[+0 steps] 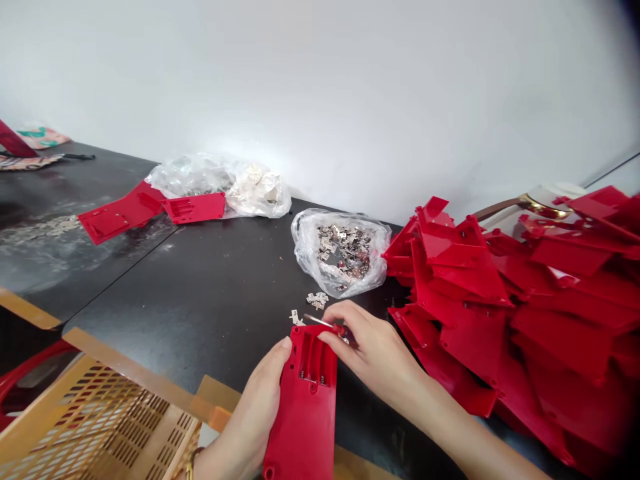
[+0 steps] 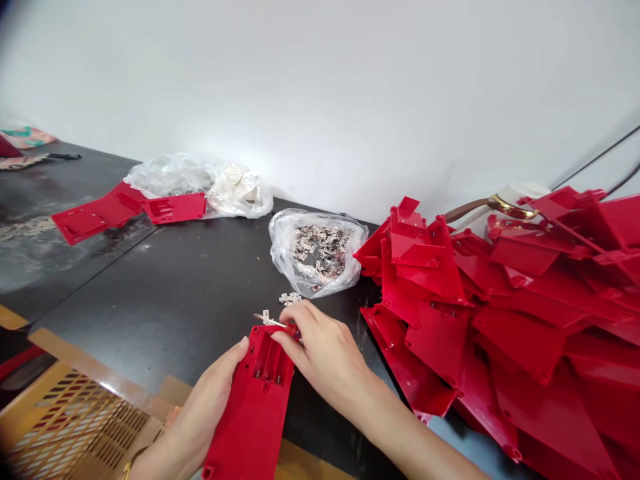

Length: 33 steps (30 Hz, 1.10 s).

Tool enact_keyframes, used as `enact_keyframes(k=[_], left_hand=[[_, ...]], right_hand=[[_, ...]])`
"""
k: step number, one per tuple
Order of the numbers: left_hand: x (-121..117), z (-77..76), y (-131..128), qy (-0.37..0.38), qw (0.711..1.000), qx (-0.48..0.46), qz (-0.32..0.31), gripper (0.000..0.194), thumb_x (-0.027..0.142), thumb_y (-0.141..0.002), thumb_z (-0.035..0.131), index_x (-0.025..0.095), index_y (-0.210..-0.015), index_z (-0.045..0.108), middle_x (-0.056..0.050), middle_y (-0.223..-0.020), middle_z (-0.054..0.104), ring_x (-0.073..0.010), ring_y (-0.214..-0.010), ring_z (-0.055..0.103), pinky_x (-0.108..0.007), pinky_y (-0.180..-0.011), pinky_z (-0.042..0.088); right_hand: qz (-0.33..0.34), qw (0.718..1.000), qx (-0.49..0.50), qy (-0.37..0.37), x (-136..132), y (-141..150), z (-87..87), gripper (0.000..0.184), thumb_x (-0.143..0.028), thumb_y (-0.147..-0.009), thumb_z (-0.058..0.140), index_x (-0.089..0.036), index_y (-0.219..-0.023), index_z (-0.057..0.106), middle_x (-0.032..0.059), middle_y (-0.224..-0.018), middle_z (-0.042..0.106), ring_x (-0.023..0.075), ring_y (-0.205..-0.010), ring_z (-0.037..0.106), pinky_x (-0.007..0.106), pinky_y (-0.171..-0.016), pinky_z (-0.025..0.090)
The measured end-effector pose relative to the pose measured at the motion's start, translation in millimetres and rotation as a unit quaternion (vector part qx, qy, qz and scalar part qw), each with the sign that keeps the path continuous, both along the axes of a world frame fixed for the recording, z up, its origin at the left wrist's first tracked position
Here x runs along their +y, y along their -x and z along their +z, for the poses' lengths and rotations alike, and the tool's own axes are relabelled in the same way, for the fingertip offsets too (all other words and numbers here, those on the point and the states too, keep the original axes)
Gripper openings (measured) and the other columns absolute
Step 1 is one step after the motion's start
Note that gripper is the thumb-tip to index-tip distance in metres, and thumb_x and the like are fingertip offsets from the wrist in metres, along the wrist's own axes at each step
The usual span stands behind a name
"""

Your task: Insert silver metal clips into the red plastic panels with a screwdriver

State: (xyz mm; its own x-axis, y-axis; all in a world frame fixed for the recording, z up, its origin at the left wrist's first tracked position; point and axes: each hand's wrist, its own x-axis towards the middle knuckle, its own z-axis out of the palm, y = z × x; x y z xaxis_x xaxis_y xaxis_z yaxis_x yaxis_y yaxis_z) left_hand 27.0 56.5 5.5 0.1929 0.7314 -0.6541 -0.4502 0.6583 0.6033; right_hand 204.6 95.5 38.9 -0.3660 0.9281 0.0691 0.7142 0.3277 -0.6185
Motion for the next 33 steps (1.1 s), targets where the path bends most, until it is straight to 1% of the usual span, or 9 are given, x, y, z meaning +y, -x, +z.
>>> enact_keyframes(k=[3, 5, 7, 10, 15, 19, 22, 25, 33], left_hand=[[-3.2, -4.3, 1.1, -0.06, 0.996, 0.062, 0.017, 0.038, 0.05, -0.091, 0.057, 0.02, -0.113, 0.065, -0.006, -0.11, 0.071, -0.0195, -0.098, 0.065, -0.028, -0.083, 0.05], [-7.8, -8.6, 2.0, -0.066, 0.993, 0.098, 0.015, 0.042, 0.051, -0.092, 0.054, 0.024, -0.125, 0.059, -0.006, -0.127, 0.067, -0.0221, -0.115, 0.061, -0.03, -0.094, 0.048], [-13.6, -12.9, 2.3, -0.06, 0.993, 0.103, -0.001, 0.047, 0.051, -0.093, 0.051, 0.03, -0.135, 0.052, -0.005, -0.135, 0.063, -0.0232, -0.12, 0.06, -0.033, -0.098, 0.047], [-21.7, -17.2, 0.6, -0.071, 0.994, 0.07, -0.037, 0.047, 0.051, -0.094, 0.05, 0.032, -0.137, 0.05, -0.004, -0.132, 0.064, -0.0218, -0.114, 0.063, -0.033, -0.097, 0.048], [-29.2, -19.6, -4.8, -0.081, 0.992, 0.075, -0.067, 0.041, 0.05, -0.091, 0.056, 0.027, -0.125, 0.055, -0.003, -0.105, 0.072, -0.0167, -0.085, 0.065, -0.026, -0.075, 0.052], [-33.7, -22.3, -5.0, -0.133, 0.973, 0.161, -0.095, 0.036, 0.049, -0.094, 0.052, 0.025, -0.12, 0.057, -0.005, -0.112, 0.069, -0.0195, -0.097, 0.063, -0.028, -0.08, 0.051], [-37.7, -24.5, -4.0, -0.157, 0.96, 0.204, -0.11, 0.036, 0.05, -0.095, 0.048, 0.024, -0.12, 0.056, -0.007, -0.122, 0.065, -0.0224, -0.107, 0.061, -0.03, -0.084, 0.051], [-41.9, -26.5, -3.4, -0.152, 0.959, 0.212, -0.109, 0.037, 0.049, -0.096, 0.046, 0.024, -0.121, 0.054, -0.008, -0.128, 0.062, -0.0234, -0.11, 0.061, -0.031, -0.086, 0.051], [-45.4, -29.7, -4.6, -0.152, 0.962, 0.205, -0.097, 0.036, 0.049, -0.095, 0.048, 0.023, -0.12, 0.056, -0.008, -0.124, 0.065, -0.0216, -0.1, 0.063, -0.031, -0.085, 0.051]], right_hand=[[-0.031, 0.998, 0.031, 0.04, -14.6, -9.0, -4.2, 0.011, -0.028, -0.102, 0.046, -0.027, -0.11, 0.054, -0.0004, -0.102, 0.065, 0.0159, -0.091, 0.063, 0.03, -0.081, 0.049], [-0.01, 0.997, 0.05, 0.05, -26.2, -11.3, -9.5, 0.02, -0.023, -0.104, 0.04, -0.028, -0.117, 0.054, 0.0005, -0.109, 0.064, 0.0154, -0.098, 0.063, 0.031, -0.087, 0.049], [0.014, 0.997, 0.063, 0.042, -37.3, -11.1, -15.7, 0.028, -0.018, -0.104, 0.038, -0.03, -0.123, 0.055, 0.002, -0.114, 0.062, 0.0154, -0.103, 0.062, 0.031, -0.091, 0.049], [0.03, 0.997, 0.067, 0.028, -49.9, -10.3, -21.6, 0.034, -0.016, -0.103, 0.038, -0.031, -0.128, 0.055, 0.0034, -0.117, 0.06, 0.0154, -0.104, 0.062, 0.03, -0.091, 0.052], [0.04, 0.999, 0.015, 0.027, -65.0, -15.6, -19.3, 0.04, -0.016, -0.103, 0.039, -0.034, -0.138, 0.049, 0.0038, -0.116, 0.061, 0.0165, -0.103, 0.064, 0.033, -0.09, 0.055], [0.066, 0.994, -0.079, 0.032, -77.0, -17.4, -19.9, 0.042, -0.015, -0.101, 0.04, -0.032, -0.139, 0.049, 0.0046, -0.107, 0.064, 0.0206, -0.093, 0.066, 0.038, -0.08, 0.059], [0.066, 0.992, -0.104, 0.026, -82.3, -15.1, -24.1, 0.045, -0.013, -0.1, 0.042, -0.031, -0.142, 0.046, 0.0049, -0.105, 0.064, 0.0214, -0.088, 0.067, 0.039, -0.075, 0.061], [0.062, 0.992, -0.109, 0.028, -84.2, -13.5, -27.4, 0.048, -0.012, -0.099, 0.044, -0.031, -0.143, 0.044, 0.005, -0.105, 0.064, 0.0214, -0.087, 0.068, 0.039, -0.073, 0.061], [0.071, 0.99, -0.114, 0.04, -86.8, -16.0, -31.3, 0.05, -0.011, -0.098, 0.042, -0.03, -0.145, 0.042, 0.0044, -0.101, 0.063, 0.0191, -0.082, 0.068, 0.035, -0.07, 0.06]])
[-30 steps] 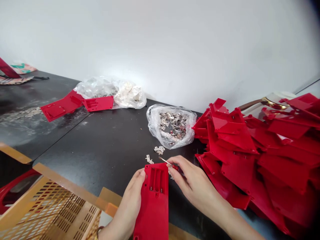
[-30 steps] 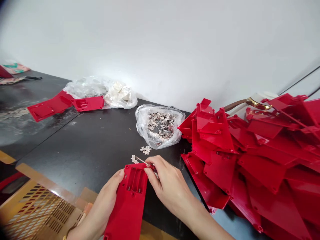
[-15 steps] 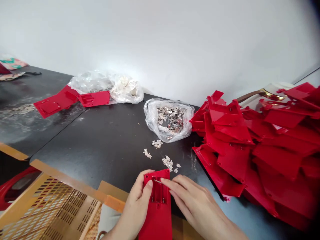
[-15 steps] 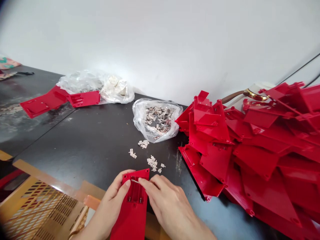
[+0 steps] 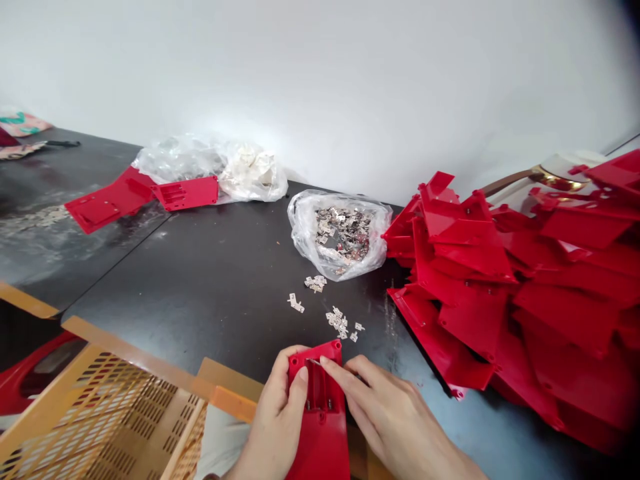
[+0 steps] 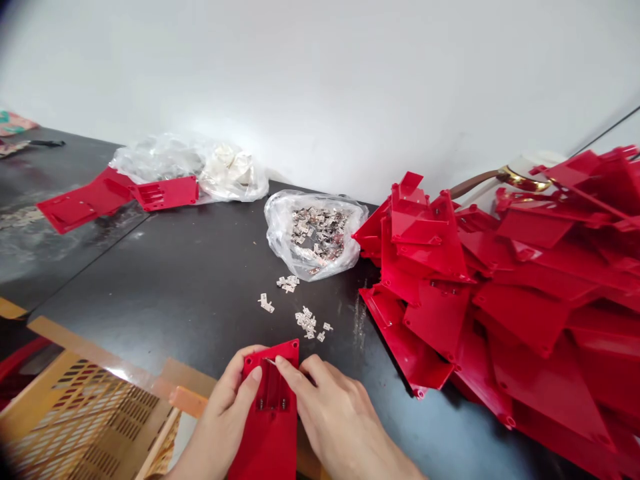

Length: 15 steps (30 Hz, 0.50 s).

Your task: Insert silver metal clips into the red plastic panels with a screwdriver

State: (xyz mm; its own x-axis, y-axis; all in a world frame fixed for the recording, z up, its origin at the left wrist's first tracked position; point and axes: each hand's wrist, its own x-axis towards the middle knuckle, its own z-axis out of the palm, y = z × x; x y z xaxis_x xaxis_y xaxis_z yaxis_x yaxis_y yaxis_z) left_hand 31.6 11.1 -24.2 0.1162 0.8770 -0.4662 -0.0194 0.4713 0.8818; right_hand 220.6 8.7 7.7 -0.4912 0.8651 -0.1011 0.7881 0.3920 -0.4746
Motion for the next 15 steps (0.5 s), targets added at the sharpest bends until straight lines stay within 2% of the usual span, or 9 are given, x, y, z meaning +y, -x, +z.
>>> enact_keyframes(k=[8, 11, 15], left_hand=[[-6.2, 3.1, -2.6, -0.083, 0.991, 0.095, -0.037, 0.03, 0.041, -0.099, 0.04, 0.021, -0.118, 0.053, -0.01, -0.119, 0.064, -0.0211, -0.101, 0.061, -0.034, -0.091, 0.048], [-10.2, -0.3, -3.9, -0.108, 0.987, 0.114, -0.039, 0.028, 0.037, -0.099, 0.04, 0.021, -0.117, 0.052, -0.011, -0.118, 0.065, -0.022, -0.103, 0.062, -0.034, -0.09, 0.048], [-9.6, -4.4, -4.3, -0.114, 0.985, 0.124, -0.022, 0.026, 0.035, -0.097, 0.043, 0.02, -0.116, 0.053, -0.011, -0.114, 0.068, -0.0219, -0.095, 0.066, -0.035, -0.087, 0.051]], right_hand=[[-0.009, 0.999, -0.031, -0.023, -3.6, 6.4, 4.0, 0.052, -0.006, -0.09, 0.045, -0.022, -0.139, 0.051, 0.0058, -0.095, 0.067, 0.0191, -0.077, 0.07, 0.029, -0.065, 0.06], [-0.007, 0.995, -0.069, -0.068, -11.3, 11.7, 2.9, 0.059, -0.003, -0.082, 0.049, -0.017, -0.139, 0.052, 0.0078, -0.092, 0.068, 0.0202, -0.071, 0.069, 0.029, -0.058, 0.059], [-0.003, 0.985, -0.111, -0.13, -18.4, 19.2, -4.7, 0.067, -0.001, -0.074, 0.054, -0.012, -0.14, 0.05, 0.0092, -0.089, 0.068, 0.0234, -0.068, 0.069, 0.032, -0.054, 0.059]])
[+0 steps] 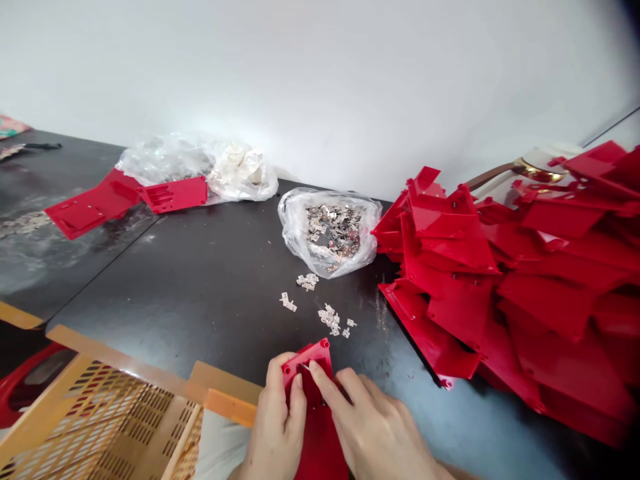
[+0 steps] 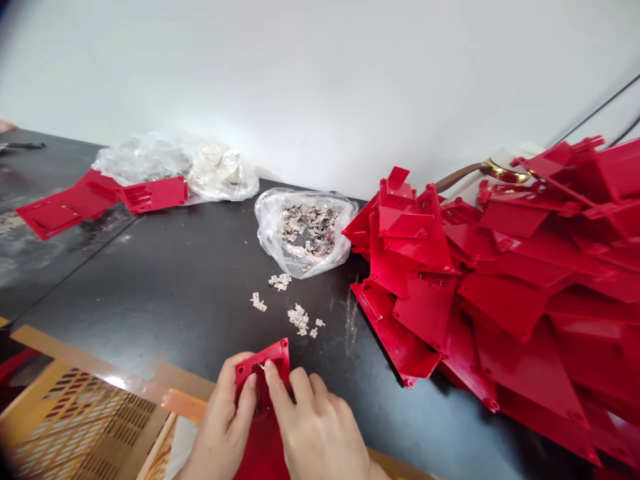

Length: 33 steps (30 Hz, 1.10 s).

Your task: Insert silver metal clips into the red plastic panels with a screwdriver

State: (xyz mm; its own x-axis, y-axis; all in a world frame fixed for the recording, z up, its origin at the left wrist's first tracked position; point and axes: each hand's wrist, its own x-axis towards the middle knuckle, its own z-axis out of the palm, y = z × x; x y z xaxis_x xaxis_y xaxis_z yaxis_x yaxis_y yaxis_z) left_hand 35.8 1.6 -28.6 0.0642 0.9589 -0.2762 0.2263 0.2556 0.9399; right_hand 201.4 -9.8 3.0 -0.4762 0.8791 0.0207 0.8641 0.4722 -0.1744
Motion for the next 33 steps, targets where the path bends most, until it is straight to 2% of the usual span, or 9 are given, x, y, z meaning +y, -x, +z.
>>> enact_keyframes(k=[6, 9, 12, 17, 20, 23, 27, 30, 33], left_hand=[[7.1, -2.2, 2.8, 0.015, 1.0, 0.01, 0.011, 0.024, 0.035, -0.096, 0.043, 0.02, -0.112, 0.055, -0.009, -0.108, 0.069, -0.0219, -0.095, 0.065, -0.035, -0.088, 0.05], [5.2, -3.0, 2.8, 0.024, 1.0, 0.011, 0.008, 0.024, 0.036, -0.097, 0.041, 0.02, -0.113, 0.052, -0.009, -0.109, 0.068, -0.0219, -0.098, 0.064, -0.036, -0.09, 0.048], [-0.1, -3.0, 1.4, 0.032, 0.999, 0.008, 0.007, 0.025, 0.036, -0.098, 0.039, 0.02, -0.115, 0.05, -0.01, -0.113, 0.067, -0.0215, -0.098, 0.063, -0.036, -0.091, 0.048], [-6.3, -1.7, -1.1, 0.028, 1.0, 0.011, 0.003, 0.026, 0.036, -0.098, 0.039, 0.02, -0.116, 0.049, -0.009, -0.107, 0.068, -0.0215, -0.093, 0.065, -0.034, -0.087, 0.049], [-4.9, -2.2, 1.1, 0.012, 1.0, 0.026, 0.006, 0.024, 0.035, -0.097, 0.041, 0.02, -0.113, 0.051, -0.009, -0.106, 0.068, -0.0224, -0.095, 0.065, -0.035, -0.085, 0.05], [-2.1, -3.4, 8.1, 0.005, 0.999, 0.053, 0.0, 0.023, 0.034, -0.096, 0.04, 0.02, -0.112, 0.051, -0.008, -0.102, 0.07, -0.0225, -0.092, 0.066, -0.035, -0.083, 0.051], [-1.7, -4.4, 19.7, -0.004, 0.995, 0.102, -0.006, 0.017, 0.032, -0.093, 0.043, 0.022, -0.101, 0.054, -0.005, -0.089, 0.071, -0.0215, -0.078, 0.067, -0.034, -0.073, 0.052], [-4.9, -4.0, 24.9, -0.008, 0.992, 0.126, -0.003, 0.014, 0.03, -0.092, 0.045, 0.022, -0.098, 0.054, -0.003, -0.083, 0.071, -0.0214, -0.074, 0.069, -0.032, -0.069, 0.053], [-10.5, -2.0, 28.2, -0.052, 0.989, 0.141, -0.003, 0.012, 0.028, -0.089, 0.049, 0.023, -0.096, 0.057, -0.003, -0.083, 0.073, -0.0208, -0.073, 0.07, -0.031, -0.067, 0.054]], right_hand=[[-0.019, 0.993, 0.092, 0.073, 4.7, -3.2, -9.5, 0.052, -0.005, -0.09, 0.048, -0.02, -0.14, 0.051, 0.0064, -0.094, 0.069, 0.0194, -0.077, 0.07, 0.029, -0.064, 0.06], [-0.02, 0.992, 0.094, 0.085, 5.7, -6.6, -9.5, 0.05, -0.007, -0.092, 0.047, -0.021, -0.139, 0.052, 0.0057, -0.094, 0.069, 0.0176, -0.077, 0.07, 0.027, -0.065, 0.058], [-0.016, 0.996, 0.055, 0.065, 3.0, -4.9, -7.1, 0.054, -0.005, -0.086, 0.053, -0.02, -0.139, 0.053, 0.0067, -0.093, 0.069, 0.0188, -0.073, 0.07, 0.027, -0.06, 0.058], [-0.012, 1.0, -0.011, -0.023, -5.1, 6.5, -2.4, 0.067, -0.002, -0.071, 0.061, -0.012, -0.136, 0.055, 0.0078, -0.086, 0.068, 0.0233, -0.067, 0.069, 0.031, -0.05, 0.057], [-0.017, 0.999, -0.017, -0.038, -6.1, 10.0, -3.2, 0.067, -0.001, -0.069, 0.061, -0.011, -0.135, 0.055, 0.0079, -0.085, 0.068, 0.0245, -0.066, 0.069, 0.031, -0.047, 0.056], [-0.016, 0.999, 0.041, 0.017, -4.2, 5.2, -3.6, 0.062, -0.001, -0.078, 0.057, -0.017, -0.138, 0.052, 0.0067, -0.091, 0.07, 0.0229, -0.075, 0.071, 0.03, -0.057, 0.059], [-0.012, 0.98, 0.158, 0.118, -6.9, -10.4, -0.5, 0.053, -0.005, -0.093, 0.044, -0.028, -0.141, 0.045, 0.0027, -0.1, 0.07, 0.0173, -0.085, 0.071, 0.029, -0.072, 0.06], [-0.028, 0.972, 0.198, 0.126, -15.7, -22.7, 0.8, 0.05, -0.009, -0.096, 0.04, -0.032, -0.139, 0.046, 0.0015, -0.097, 0.069, 0.0167, -0.081, 0.071, 0.029, -0.07, 0.059], [-0.038, 0.966, 0.233, 0.102, -27.3, -34.9, 0.2, 0.046, -0.01, -0.096, 0.04, -0.032, -0.135, 0.049, 0.0011, -0.094, 0.071, 0.0158, -0.077, 0.071, 0.027, -0.069, 0.06]])
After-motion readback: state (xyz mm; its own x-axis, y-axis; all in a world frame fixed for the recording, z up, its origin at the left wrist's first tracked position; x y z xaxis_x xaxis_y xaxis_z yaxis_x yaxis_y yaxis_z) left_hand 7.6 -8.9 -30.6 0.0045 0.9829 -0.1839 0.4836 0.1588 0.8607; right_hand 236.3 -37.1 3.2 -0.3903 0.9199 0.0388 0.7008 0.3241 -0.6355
